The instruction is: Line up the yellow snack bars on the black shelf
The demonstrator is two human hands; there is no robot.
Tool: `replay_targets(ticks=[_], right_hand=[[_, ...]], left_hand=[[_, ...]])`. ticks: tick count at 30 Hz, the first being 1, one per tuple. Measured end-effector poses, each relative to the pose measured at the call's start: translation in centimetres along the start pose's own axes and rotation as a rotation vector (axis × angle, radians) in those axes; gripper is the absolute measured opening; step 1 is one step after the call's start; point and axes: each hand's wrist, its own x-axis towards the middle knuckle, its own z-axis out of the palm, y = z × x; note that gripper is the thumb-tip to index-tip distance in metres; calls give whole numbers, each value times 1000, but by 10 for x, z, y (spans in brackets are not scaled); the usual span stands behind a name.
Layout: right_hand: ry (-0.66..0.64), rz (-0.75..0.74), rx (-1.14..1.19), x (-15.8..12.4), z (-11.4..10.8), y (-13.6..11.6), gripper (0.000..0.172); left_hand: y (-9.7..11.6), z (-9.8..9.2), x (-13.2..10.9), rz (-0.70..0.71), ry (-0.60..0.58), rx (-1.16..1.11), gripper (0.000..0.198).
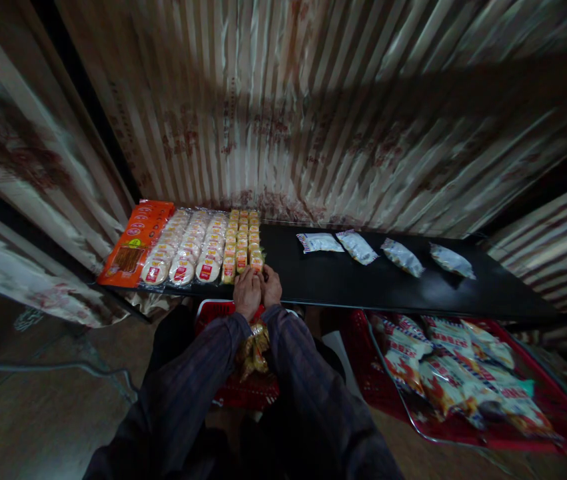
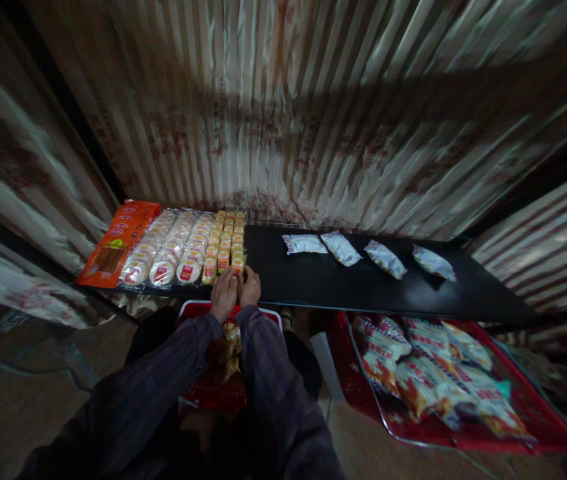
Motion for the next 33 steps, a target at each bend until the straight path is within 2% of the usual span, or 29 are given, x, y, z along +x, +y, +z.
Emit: replay_targets(ticks=[16,20,33], right_hand=[[-7,-28,45,5,3,2,44],[2,-74,20,7,4,2,45],[56,-152,-24,7,8,2,45]], left_hand=[[-2,-1,-6,66,12,37,46],[-3,-2,-5,73,1,26,46],[-23,3,-10,175,53,58,46]])
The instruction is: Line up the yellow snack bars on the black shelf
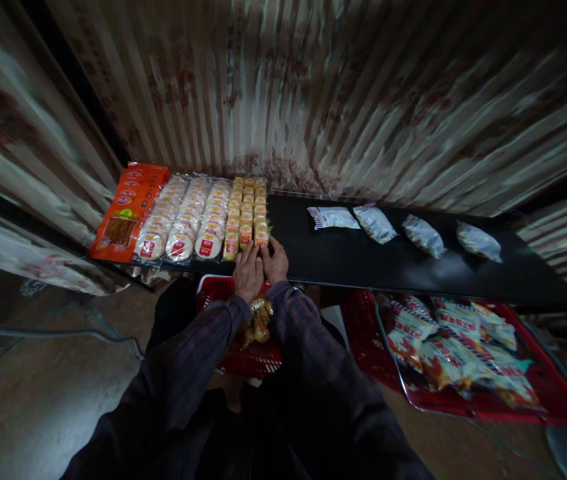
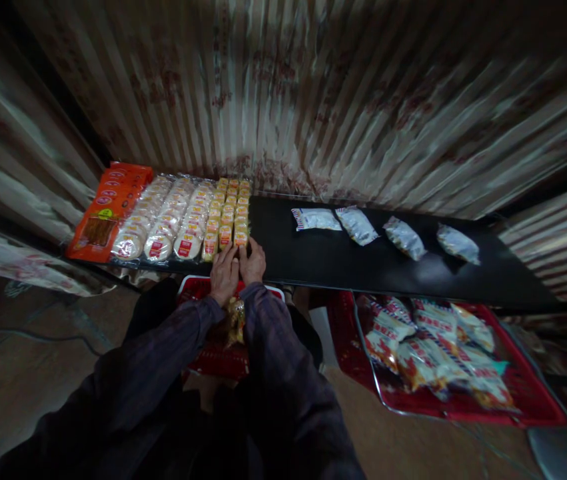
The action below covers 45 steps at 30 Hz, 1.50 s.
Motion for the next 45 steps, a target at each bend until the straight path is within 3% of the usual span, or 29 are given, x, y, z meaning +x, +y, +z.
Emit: replay_targets(ticks=[8,26,45], right_hand=[[11,7,9,3,3,1,43],[32,-79,-8,-4,2,2,42],[26,-39,47,-14,2,12,48]], left_hand=[[-10,6,0,82,-4,51,48],[-19,14,-4,100,19,62,46],[-20,6,-17,101,-10,12,57]])
